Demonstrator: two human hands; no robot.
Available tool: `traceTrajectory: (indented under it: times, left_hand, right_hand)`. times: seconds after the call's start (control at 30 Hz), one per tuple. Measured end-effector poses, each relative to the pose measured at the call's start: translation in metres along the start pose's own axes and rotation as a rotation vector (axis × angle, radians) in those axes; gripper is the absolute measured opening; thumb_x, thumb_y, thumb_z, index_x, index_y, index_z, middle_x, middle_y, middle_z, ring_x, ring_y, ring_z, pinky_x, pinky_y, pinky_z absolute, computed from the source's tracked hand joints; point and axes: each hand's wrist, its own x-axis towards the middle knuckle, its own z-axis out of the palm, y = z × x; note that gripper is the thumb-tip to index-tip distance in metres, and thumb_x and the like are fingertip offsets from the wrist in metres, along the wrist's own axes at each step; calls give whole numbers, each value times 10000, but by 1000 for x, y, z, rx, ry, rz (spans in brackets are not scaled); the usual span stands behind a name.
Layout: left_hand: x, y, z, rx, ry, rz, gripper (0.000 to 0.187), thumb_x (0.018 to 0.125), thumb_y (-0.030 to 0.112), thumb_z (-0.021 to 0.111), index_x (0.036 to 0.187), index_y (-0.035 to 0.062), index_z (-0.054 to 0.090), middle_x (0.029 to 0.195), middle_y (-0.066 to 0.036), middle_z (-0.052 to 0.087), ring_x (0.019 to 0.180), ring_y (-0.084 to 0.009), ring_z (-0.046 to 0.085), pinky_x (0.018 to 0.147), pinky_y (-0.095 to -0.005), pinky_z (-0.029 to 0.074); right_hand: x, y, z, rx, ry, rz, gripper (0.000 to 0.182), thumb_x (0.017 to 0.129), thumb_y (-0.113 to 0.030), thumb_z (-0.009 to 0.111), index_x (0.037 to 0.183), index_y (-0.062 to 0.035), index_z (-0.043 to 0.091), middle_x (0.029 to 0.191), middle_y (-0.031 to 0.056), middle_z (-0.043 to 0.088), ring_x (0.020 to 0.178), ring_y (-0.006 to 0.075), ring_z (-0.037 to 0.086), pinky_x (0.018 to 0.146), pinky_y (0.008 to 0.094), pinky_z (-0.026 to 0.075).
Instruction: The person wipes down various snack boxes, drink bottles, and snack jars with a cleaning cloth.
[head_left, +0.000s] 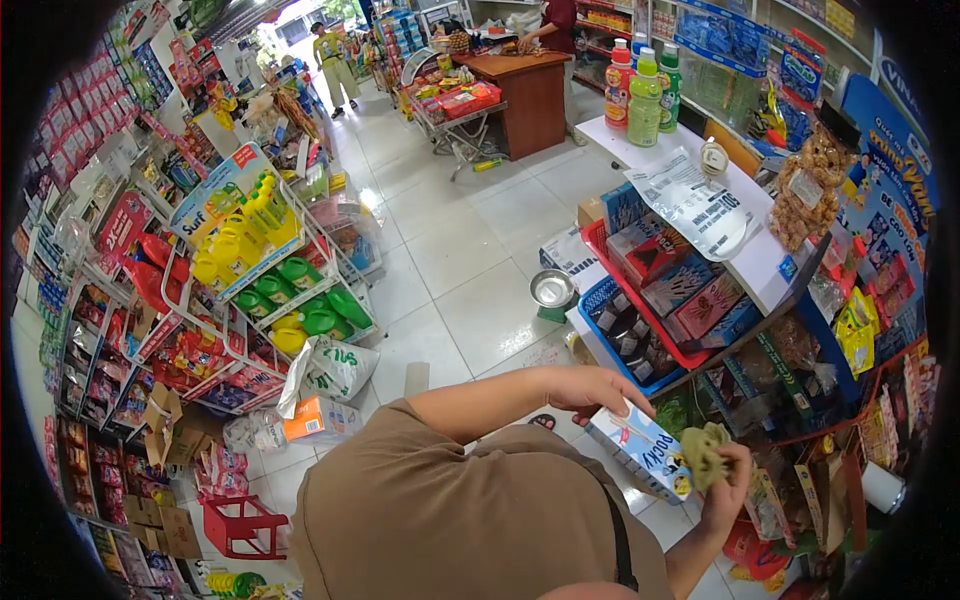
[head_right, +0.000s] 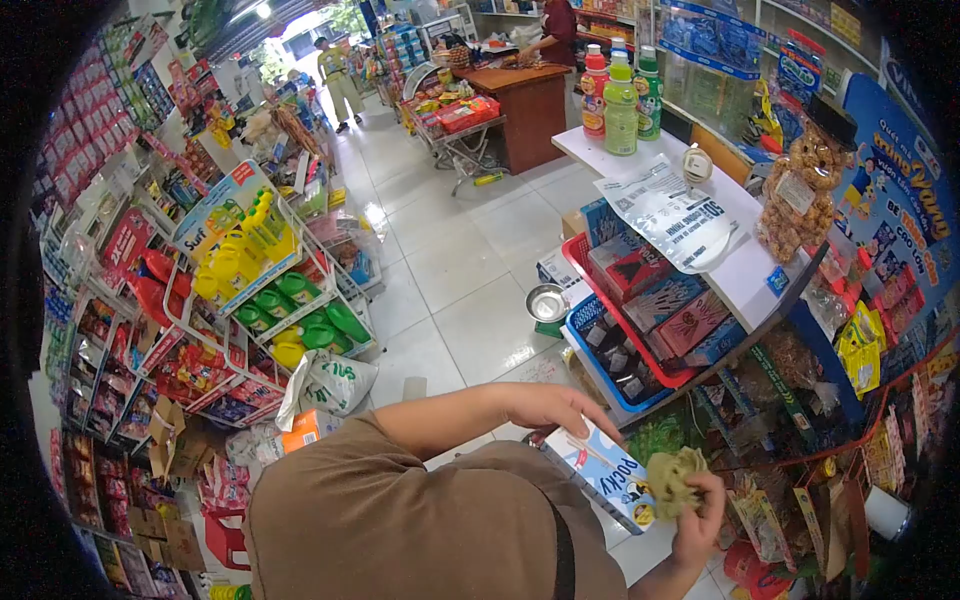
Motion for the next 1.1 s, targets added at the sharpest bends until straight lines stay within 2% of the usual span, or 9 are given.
traceTrajectory:
  times: [0.1, 0.23, 0.33, 0.5, 0.57, 0.67, 0.77, 0.87, 1.1]
  left_hand:
    - [0, 4, 0, 302, 154, 47, 327, 812, 152, 476, 1104, 20, 542, 845, -51, 600, 529, -82, 532, 438, -212, 419]
    - [9, 8, 32, 682, 290, 130, 289, 870, 194, 432, 1075, 9, 519, 804, -111, 573, 578, -155, 573, 510, -297, 451]
    - [35, -39, 22, 949, 524, 559, 286, 882, 199, 434, 1090, 17, 511, 840, -107, 573, 594, -159, 582, 511, -291, 452]
    - [1, -2, 18, 531, 535, 231, 292, 893, 197, 435, 1122, 29, 503, 935, -90, 579, 876, -168, 537, 781, -330, 438]
    - [9, -24, -25, 745, 793, 729, 282, 903, 229, 402, 1097, 51, 503, 931, -81, 566, 839, -164, 536, 762, -309, 426]
    - [-13, 6, -50, 165, 944, 562, 300, 894, 244, 427, 1162, 113, 460, 681, -17, 519, 471, -59, 439, 388, -203, 341]
    - [-17, 18, -78, 111, 1150, 450, 332, 883, 220, 490, 1194, 113, 444, 677, -8, 510, 483, -72, 440, 411, -201, 362]
    - [-3, 6, -126, 2, 1091, 524, 356, 891, 205, 499, 1219, 91, 424, 771, -28, 552, 549, -77, 473, 462, -206, 407]
    - [42, 31, -201, 461, 1148, 440, 389, 873, 162, 523, 1241, 49, 463, 842, -89, 604, 656, -143, 600, 558, -257, 512]
  right_hand:
    - [8, -17, 17, -585, -211, -61, 267, 659, -25, 531, 926, -3, 529, 925, 140, 533, 893, 297, 516, 817, 335, 396]
    - [7, -13, 61, -548, -281, -56, 253, 702, -40, 568, 948, -6, 520, 897, 156, 522, 852, 332, 517, 771, 358, 410]
    - [5, -10, 78, -442, -312, -165, 258, 685, -23, 582, 936, -4, 527, 899, 163, 526, 842, 321, 526, 737, 350, 422]
    - [18, -8, 62, -524, -333, -75, 216, 653, -35, 565, 866, 6, 559, 826, 152, 546, 792, 318, 542, 725, 344, 434]
    - [17, 5, 47, -612, -260, -86, 220, 656, -55, 555, 866, 11, 565, 831, 152, 550, 786, 315, 542, 718, 345, 436]
    - [13, 2, 36, -580, -190, 12, 236, 663, -51, 559, 891, 10, 567, 850, 146, 553, 788, 300, 549, 716, 332, 441]
    - [6, -2, 31, -500, -188, 136, 235, 684, -57, 567, 911, 5, 565, 852, 133, 555, 785, 266, 559, 673, 316, 453]
    - [-4, 9, 27, -529, -175, 80, 226, 703, -62, 571, 920, 0, 564, 855, 125, 554, 780, 238, 563, 614, 302, 458]
    - [-23, 19, 13, -562, -138, 117, 245, 703, -82, 583, 936, -12, 556, 885, 138, 558, 807, 280, 554, 723, 323, 440]
